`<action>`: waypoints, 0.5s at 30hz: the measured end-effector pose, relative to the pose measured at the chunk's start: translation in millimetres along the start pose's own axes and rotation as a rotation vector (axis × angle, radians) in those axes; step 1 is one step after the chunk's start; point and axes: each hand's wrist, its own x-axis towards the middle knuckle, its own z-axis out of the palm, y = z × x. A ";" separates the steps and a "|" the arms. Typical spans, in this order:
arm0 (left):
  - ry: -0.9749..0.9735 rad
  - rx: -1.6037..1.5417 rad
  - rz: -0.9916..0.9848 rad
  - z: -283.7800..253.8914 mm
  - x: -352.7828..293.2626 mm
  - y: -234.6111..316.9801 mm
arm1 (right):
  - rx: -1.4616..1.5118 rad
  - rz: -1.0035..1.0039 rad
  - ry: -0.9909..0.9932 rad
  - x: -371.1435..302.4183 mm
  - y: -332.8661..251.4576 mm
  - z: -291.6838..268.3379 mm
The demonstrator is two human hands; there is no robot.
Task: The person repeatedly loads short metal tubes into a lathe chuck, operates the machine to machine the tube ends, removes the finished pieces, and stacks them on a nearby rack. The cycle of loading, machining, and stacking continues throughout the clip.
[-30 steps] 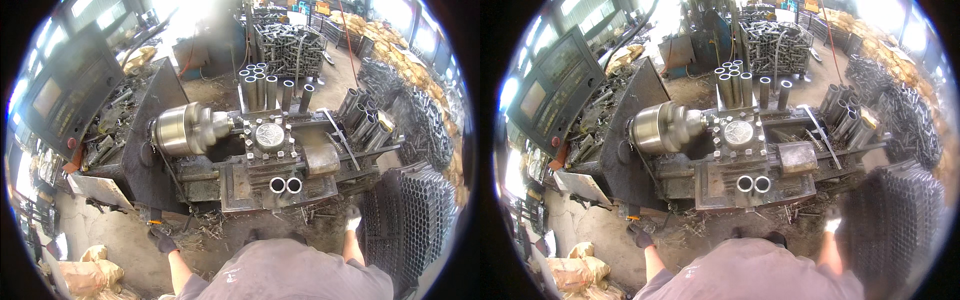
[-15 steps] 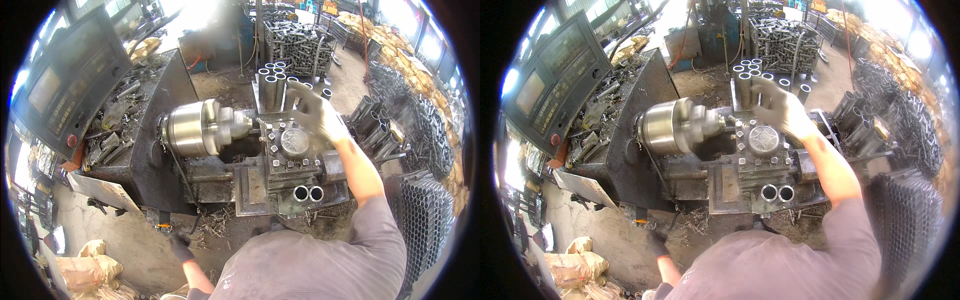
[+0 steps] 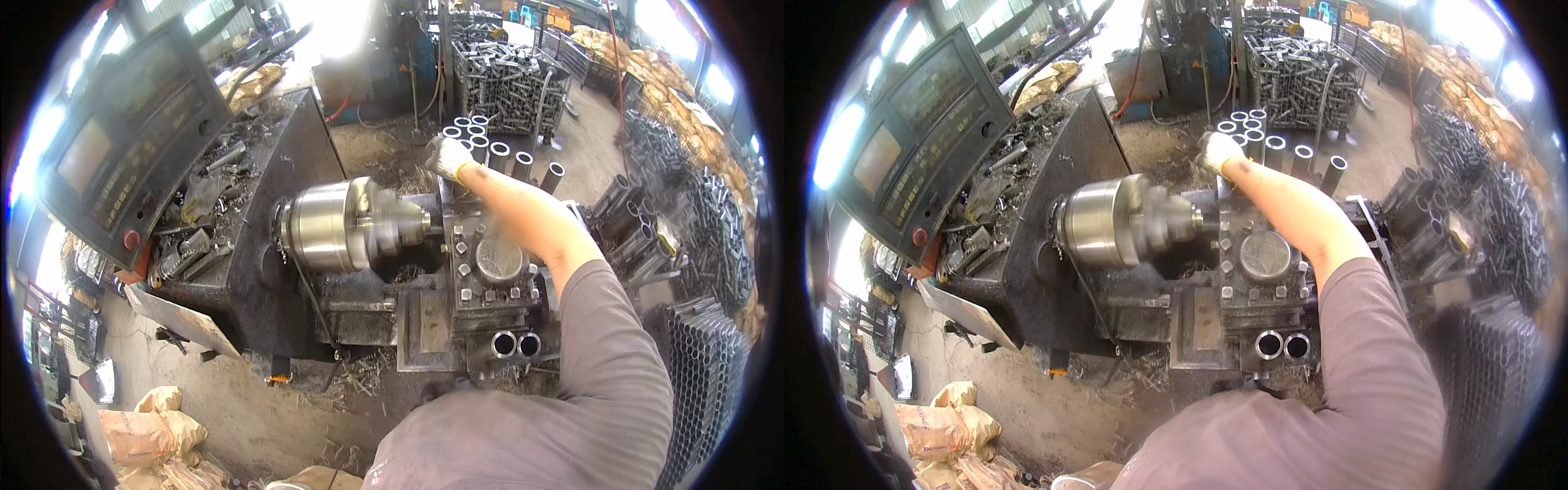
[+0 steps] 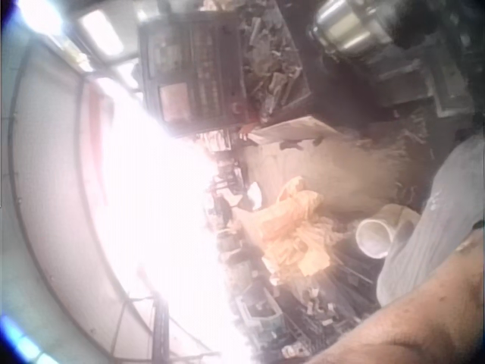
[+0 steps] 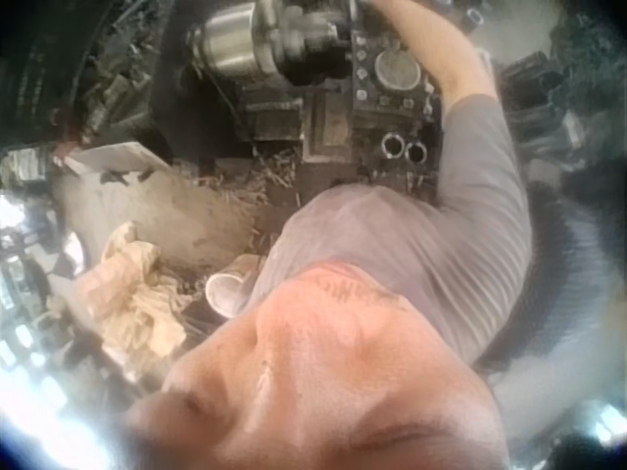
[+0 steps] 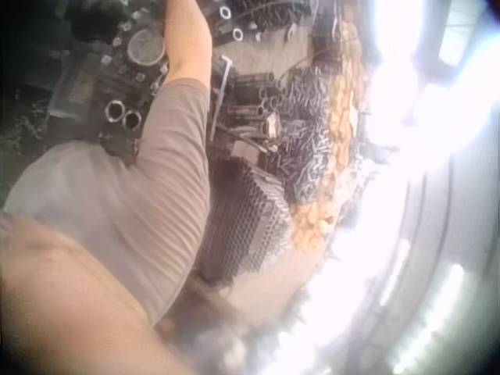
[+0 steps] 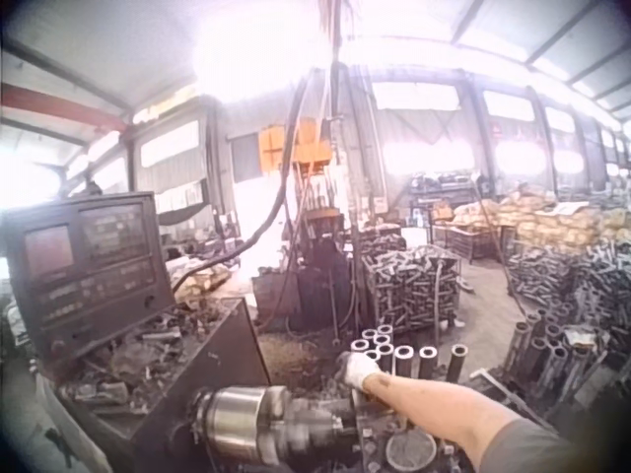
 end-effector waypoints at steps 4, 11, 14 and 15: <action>0.049 0.000 0.033 -14.7 18.9 -2.3 | 0.024 0.137 -0.696 7.3 -13.2 -11.0; 0.258 -0.613 0.247 -54.6 84.2 19.0 | -0.031 -0.208 -0.814 -59.3 -31.6 0.7; 0.251 -0.554 0.151 -70.6 93.3 38.4 | -0.119 -0.289 -0.706 -64.4 -16.2 13.2; 0.235 -0.503 0.169 -73.8 93.7 43.8 | -0.009 -0.238 -0.787 -57.9 -5.6 18.0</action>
